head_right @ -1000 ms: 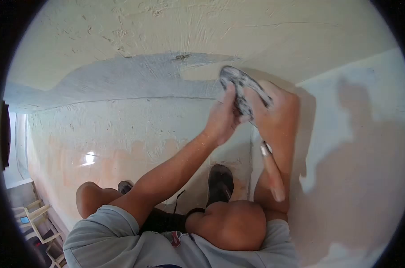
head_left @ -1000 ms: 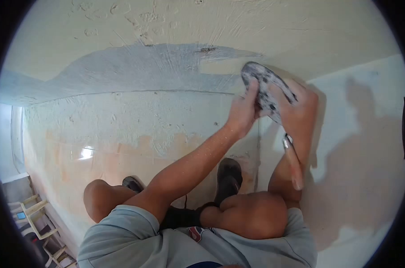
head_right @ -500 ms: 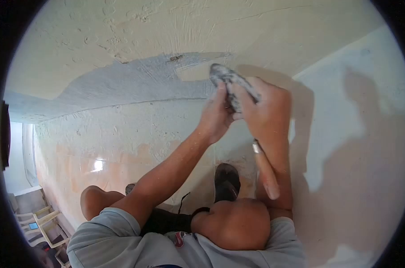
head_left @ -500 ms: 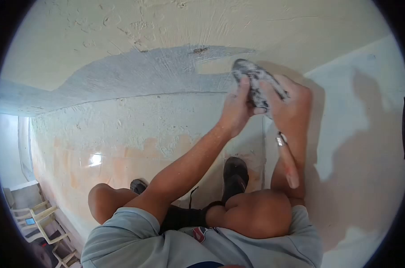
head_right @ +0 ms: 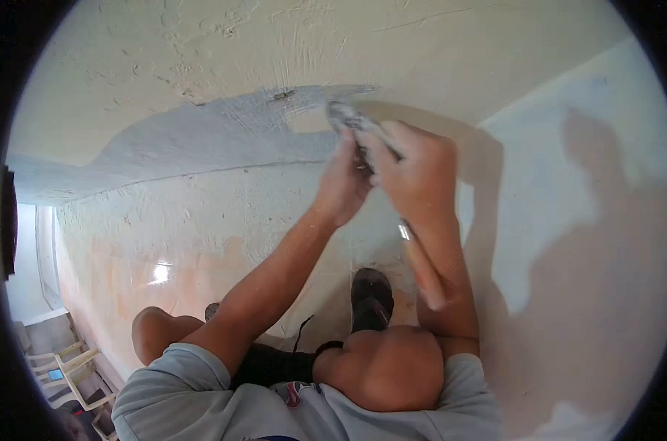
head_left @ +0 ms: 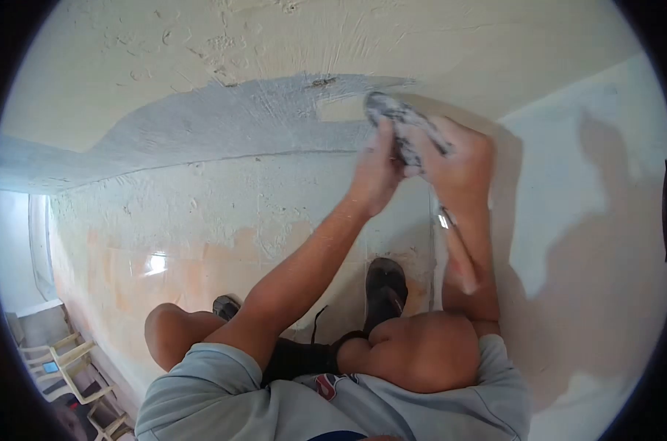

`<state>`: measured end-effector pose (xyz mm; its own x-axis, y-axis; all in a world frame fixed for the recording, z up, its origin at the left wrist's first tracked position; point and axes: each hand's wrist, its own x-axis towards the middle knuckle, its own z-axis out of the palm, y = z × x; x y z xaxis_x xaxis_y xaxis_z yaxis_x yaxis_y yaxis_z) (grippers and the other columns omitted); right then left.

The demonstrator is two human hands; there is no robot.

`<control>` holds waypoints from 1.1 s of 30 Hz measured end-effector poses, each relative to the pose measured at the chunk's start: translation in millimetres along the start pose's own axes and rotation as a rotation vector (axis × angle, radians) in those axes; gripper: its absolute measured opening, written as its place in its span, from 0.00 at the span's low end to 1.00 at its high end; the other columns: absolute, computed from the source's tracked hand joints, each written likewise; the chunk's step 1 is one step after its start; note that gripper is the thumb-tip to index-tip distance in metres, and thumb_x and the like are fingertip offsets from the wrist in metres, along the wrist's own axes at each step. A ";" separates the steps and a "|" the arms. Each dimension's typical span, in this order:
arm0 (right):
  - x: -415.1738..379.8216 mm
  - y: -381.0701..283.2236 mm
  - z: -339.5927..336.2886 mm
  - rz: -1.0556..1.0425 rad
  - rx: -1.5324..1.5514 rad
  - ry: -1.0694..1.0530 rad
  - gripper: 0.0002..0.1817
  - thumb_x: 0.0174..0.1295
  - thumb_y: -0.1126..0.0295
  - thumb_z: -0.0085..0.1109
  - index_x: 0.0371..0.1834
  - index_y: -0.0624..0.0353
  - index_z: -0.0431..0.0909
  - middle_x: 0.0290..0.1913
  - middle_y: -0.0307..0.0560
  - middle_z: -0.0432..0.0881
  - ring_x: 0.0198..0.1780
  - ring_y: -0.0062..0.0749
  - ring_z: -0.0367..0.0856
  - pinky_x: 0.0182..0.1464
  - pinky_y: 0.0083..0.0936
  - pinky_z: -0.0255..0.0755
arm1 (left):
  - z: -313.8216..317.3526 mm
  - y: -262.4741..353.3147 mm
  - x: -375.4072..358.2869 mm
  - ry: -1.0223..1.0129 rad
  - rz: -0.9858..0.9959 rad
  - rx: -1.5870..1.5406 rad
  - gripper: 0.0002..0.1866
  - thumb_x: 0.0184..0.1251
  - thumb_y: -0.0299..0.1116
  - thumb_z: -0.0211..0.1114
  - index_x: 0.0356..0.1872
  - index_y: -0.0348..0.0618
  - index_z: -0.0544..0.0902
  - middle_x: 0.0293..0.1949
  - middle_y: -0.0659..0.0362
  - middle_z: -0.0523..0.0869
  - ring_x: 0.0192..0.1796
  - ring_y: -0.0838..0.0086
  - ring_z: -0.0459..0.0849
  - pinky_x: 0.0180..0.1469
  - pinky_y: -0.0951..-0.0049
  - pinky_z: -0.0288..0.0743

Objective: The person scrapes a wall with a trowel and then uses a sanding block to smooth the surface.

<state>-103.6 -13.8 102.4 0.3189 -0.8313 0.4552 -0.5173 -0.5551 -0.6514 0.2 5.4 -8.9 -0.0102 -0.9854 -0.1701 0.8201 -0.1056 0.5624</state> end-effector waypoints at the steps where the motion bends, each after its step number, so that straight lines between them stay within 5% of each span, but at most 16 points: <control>1: -2.7 -1.7 -16.4 0.086 0.007 0.008 0.10 0.62 0.69 0.68 0.29 0.64 0.82 0.22 0.55 0.80 0.20 0.38 0.79 0.26 0.33 0.71 | 12.8 -5.1 0.8 -0.023 -0.038 -0.012 0.29 0.80 0.61 0.49 0.58 0.44 0.77 0.48 0.60 0.86 0.47 0.75 0.86 0.47 0.69 0.85; 3: -5.3 3.2 -35.7 0.045 -0.031 0.074 0.08 0.62 0.71 0.68 0.29 0.65 0.83 0.21 0.53 0.80 0.20 0.29 0.79 0.25 0.30 0.71 | 33.9 -14.7 4.7 -0.078 -0.090 -0.053 0.28 0.79 0.61 0.52 0.57 0.44 0.77 0.48 0.61 0.86 0.47 0.75 0.86 0.47 0.68 0.85; 11: 15.9 12.0 37.1 -0.194 -0.127 -0.104 0.14 0.63 0.63 0.66 0.27 0.60 0.77 0.24 0.54 0.80 0.29 0.56 0.80 0.31 0.43 0.73 | -30.8 6.1 13.0 0.045 0.010 -0.144 0.29 0.83 0.60 0.41 0.59 0.45 0.76 0.51 0.59 0.85 0.50 0.73 0.84 0.49 0.70 0.80; 14: 9.2 16.3 28.1 -0.174 -0.091 -0.060 0.14 0.63 0.64 0.66 0.26 0.61 0.77 0.24 0.54 0.80 0.28 0.57 0.79 0.29 0.42 0.72 | -26.4 3.2 10.9 0.032 0.002 -0.072 0.29 0.83 0.60 0.41 0.59 0.45 0.76 0.51 0.60 0.85 0.52 0.72 0.84 0.52 0.69 0.81; 17: 0.1 12.5 -10.5 -0.022 -0.107 0.043 0.11 0.61 0.68 0.69 0.26 0.63 0.80 0.21 0.54 0.79 0.22 0.50 0.77 0.26 0.34 0.71 | 3.2 -8.5 12.5 -0.033 -0.025 -0.044 0.27 0.81 0.58 0.51 0.58 0.42 0.76 0.49 0.60 0.86 0.45 0.75 0.87 0.43 0.70 0.88; 20: -6.4 6.2 -36.4 0.107 0.046 0.102 0.06 0.59 0.73 0.69 0.30 0.64 0.84 0.25 0.55 0.83 0.22 0.40 0.81 0.28 0.29 0.74 | 29.6 -6.9 4.5 -0.105 -0.158 0.107 0.30 0.82 0.61 0.45 0.59 0.44 0.77 0.51 0.58 0.85 0.52 0.71 0.85 0.54 0.67 0.83; 24: 11.1 8.6 -0.6 -0.048 -0.167 0.024 0.09 0.60 0.69 0.68 0.28 0.63 0.79 0.22 0.57 0.78 0.24 0.55 0.77 0.28 0.37 0.71 | -5.3 9.5 13.7 -0.092 -0.081 0.005 0.24 0.82 0.56 0.49 0.56 0.46 0.79 0.47 0.60 0.87 0.48 0.76 0.86 0.50 0.71 0.85; 33: -4.0 11.3 -21.2 0.035 0.130 0.171 0.11 0.60 0.68 0.69 0.26 0.63 0.81 0.22 0.58 0.79 0.24 0.56 0.77 0.27 0.37 0.71 | 4.1 -14.5 15.6 -0.049 -0.036 0.166 0.27 0.81 0.60 0.49 0.55 0.45 0.79 0.44 0.62 0.86 0.44 0.77 0.86 0.46 0.72 0.85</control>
<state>-127.5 -16.1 106.1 0.1577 -0.8394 0.5201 -0.4150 -0.5343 -0.7364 -14.2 -9.0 -16.4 -0.0694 -0.9855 -0.1549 0.7130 -0.1576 0.6832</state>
